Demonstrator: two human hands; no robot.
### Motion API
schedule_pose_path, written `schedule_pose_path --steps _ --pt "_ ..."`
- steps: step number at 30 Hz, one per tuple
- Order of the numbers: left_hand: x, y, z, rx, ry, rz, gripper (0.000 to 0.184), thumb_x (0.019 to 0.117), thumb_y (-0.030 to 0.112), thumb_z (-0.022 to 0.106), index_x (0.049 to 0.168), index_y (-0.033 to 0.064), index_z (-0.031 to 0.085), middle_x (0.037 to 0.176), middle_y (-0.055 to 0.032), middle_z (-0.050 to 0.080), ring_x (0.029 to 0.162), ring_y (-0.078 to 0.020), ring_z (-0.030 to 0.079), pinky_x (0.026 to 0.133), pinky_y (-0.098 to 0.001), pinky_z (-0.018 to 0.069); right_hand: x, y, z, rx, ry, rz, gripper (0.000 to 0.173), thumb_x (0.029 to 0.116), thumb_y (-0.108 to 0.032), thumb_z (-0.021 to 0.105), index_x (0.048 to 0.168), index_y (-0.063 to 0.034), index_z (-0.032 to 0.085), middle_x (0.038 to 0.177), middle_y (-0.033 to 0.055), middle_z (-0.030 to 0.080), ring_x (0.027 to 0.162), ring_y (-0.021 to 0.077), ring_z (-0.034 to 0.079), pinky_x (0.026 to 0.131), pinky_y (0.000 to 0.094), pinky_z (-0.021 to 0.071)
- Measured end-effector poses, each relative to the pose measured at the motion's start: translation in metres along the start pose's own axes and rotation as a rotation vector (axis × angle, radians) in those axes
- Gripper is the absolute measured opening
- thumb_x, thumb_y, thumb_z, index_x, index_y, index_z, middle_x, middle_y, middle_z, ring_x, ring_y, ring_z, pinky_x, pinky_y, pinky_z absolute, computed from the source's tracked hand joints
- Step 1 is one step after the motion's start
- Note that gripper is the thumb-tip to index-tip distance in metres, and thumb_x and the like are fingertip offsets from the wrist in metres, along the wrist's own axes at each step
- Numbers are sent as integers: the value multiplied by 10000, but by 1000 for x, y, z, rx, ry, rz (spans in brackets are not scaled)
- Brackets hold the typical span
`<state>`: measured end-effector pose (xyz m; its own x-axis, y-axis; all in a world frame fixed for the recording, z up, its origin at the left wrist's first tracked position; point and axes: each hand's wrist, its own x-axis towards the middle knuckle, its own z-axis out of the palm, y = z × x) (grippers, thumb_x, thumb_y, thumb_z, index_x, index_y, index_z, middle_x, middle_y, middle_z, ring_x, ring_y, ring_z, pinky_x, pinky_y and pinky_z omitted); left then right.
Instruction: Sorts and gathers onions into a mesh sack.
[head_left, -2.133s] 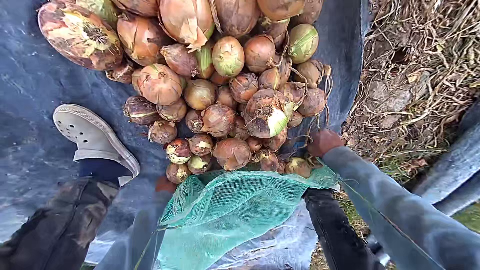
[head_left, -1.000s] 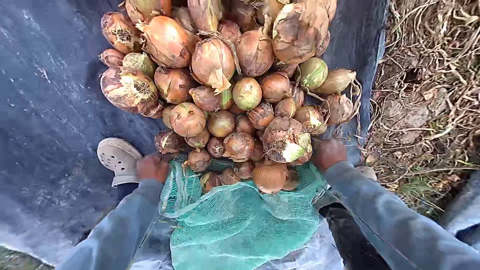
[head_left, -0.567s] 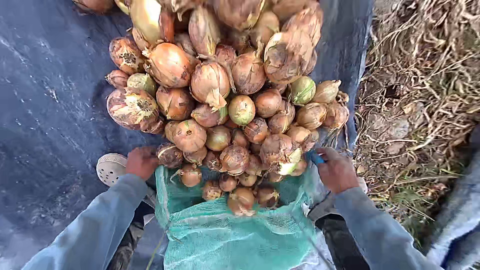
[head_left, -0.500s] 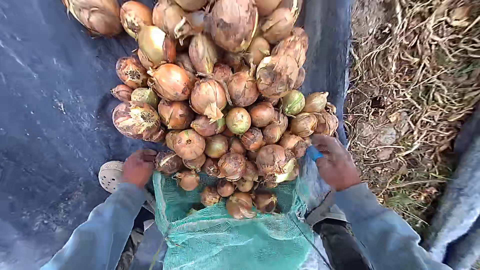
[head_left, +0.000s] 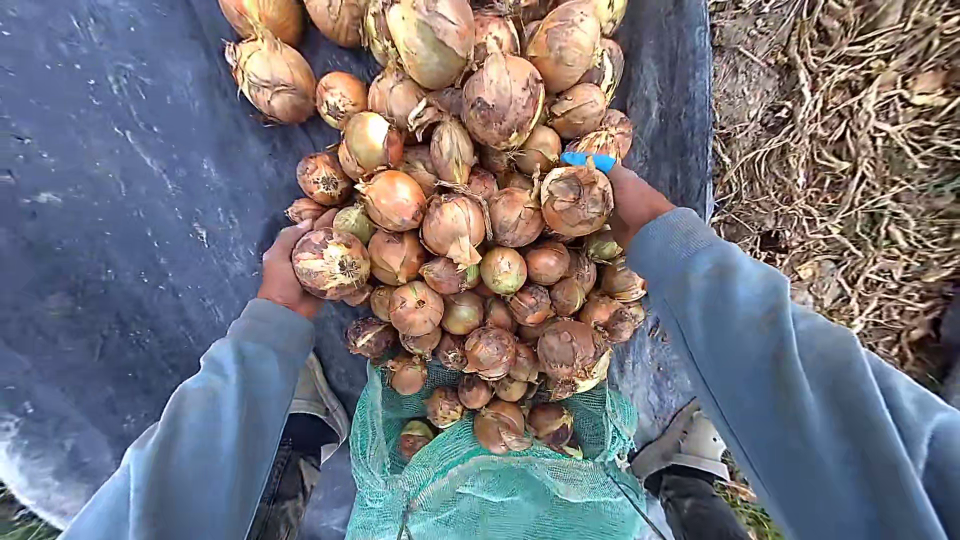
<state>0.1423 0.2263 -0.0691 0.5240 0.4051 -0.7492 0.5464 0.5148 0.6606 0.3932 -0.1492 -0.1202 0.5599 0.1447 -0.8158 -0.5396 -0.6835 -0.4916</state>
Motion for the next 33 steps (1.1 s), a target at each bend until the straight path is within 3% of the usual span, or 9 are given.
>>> schedule_pose_path --steps 4,8,11,14,20,24,27,31,33 --pt "-17 3 36 3 -1 -109 281 1082 274 372 1058 163 630 855 50 710 769 -34 688 685 -247 598 -10 -2 -6 -203 -123 -48 631 1043 -334 475 1579 -32 337 1542 291 429 1391 414 470 1101 613 415" --pt "-5 -26 59 -60 -249 -114 331 1112 209 266 1293 74 507 1092 -16 672 977 -62 657 894 -265 558 -7 -1 8 -187 -146 -3 568 1074 -340 479 1537 -18 413 1518 228 487 1397 332 480 1144 520 399" --pt "-2 -38 73 287 -217 -132 470 1119 344 329 1317 15 600 1192 -110 691 1076 -157 663 962 -398 546 -10 -7 7 -319 -219 -21 546 1069 -374 450 1506 -49 487 1539 248 475 1436 400 441 1151 630 345" --pt "3 -43 75 364 -164 -181 613 1094 496 275 1533 100 436 1544 -109 496 1413 -232 485 1147 -507 426 -30 -9 19 -269 -234 -23 616 1031 -452 515 1545 -122 433 1453 209 565 1374 342 514 1120 590 396" --pt "-14 -35 92 454 -141 -229 872 1023 704 40 1565 136 419 1630 -70 408 1512 -237 358 1218 -552 299 -65 -2 28 -266 -312 -47 548 1055 -305 470 1562 -113 394 1428 246 572 1355 380 529 1099 623 396" --pt "-16 6 129 548 -94 -541 798 1069 502 -51 1524 90 458 1614 -104 413 1518 -256 343 1247 -511 252 -65 6 28 -279 -330 -33 525 1066 -333 482 1541 -113 429 1381 249 605 1312 388 563 1078 623 416" --pt "-17 -45 91 716 -217 -228 890 1024 707 56 1399 139 628 1454 -112 606 1393 -280 525 1157 -578 397 -64 15 39 -328 -296 45 600 1094 -445 403 1549 -55 430 1480 270 533 1416 422 472 1145 654 345" --pt "-36 -65 95 770 -382 -237 605 1072 546 424 1424 89 608 1414 -182 616 1354 -326 550 1153 -593 387 -91 58 50 -306 -359 91 598 1063 -388 494 1571 -91 388 1537 231 482 1422 390 471 1152 633 361" --pt "-37 -74 111 747 -440 -228 551 1070 482 486 1487 126 549 1449 -163 592 1368 -303 541 1160 -572 389 -94 72 54 -220 -322 111 553 1114 -399 373 1566 -85 415 1540 230 493 1460 378 436 1192 627 314"
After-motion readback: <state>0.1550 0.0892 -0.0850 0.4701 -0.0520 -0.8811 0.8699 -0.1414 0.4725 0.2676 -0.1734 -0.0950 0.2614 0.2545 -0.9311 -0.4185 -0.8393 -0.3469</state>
